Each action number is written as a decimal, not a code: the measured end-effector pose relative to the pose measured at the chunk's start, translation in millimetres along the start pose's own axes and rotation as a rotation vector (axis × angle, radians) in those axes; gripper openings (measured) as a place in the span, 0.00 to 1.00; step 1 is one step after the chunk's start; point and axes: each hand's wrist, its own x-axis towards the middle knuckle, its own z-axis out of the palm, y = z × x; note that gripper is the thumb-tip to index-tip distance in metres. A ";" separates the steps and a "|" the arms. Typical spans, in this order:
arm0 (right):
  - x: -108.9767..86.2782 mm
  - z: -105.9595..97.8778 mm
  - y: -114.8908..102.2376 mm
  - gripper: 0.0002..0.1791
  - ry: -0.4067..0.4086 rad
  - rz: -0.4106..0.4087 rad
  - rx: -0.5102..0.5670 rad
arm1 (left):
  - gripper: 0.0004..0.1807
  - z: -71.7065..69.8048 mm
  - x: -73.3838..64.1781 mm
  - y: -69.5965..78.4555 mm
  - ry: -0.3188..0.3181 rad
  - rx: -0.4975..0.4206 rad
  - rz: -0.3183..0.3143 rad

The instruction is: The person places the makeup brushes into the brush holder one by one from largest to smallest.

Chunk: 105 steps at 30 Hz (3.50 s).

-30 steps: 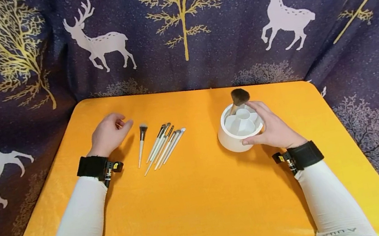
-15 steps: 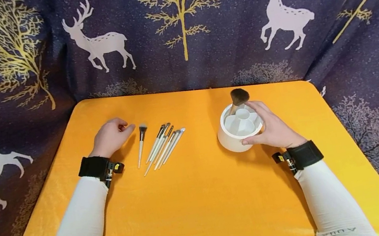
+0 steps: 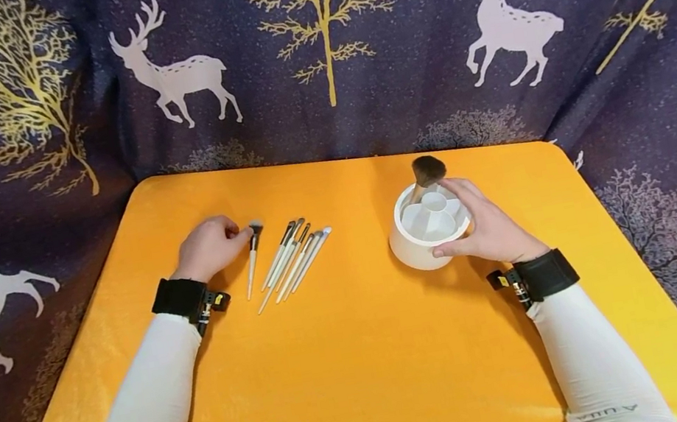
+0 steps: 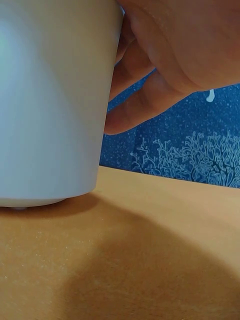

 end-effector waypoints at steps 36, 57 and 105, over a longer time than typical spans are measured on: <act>0.7 1.0 -1.3 0.70 0.014 -0.002 0.003 | 0.20 13.1 4.2 20.2 -0.044 0.055 -0.008; 1.0 0.4 -1.9 0.70 0.007 0.012 0.001 | 0.24 11.8 -1.2 27.4 -0.050 0.041 -0.042; -1.1 -1.3 -3.3 0.69 0.003 0.022 0.014 | 0.19 -11.1 -1.8 33.6 -0.008 -0.047 0.008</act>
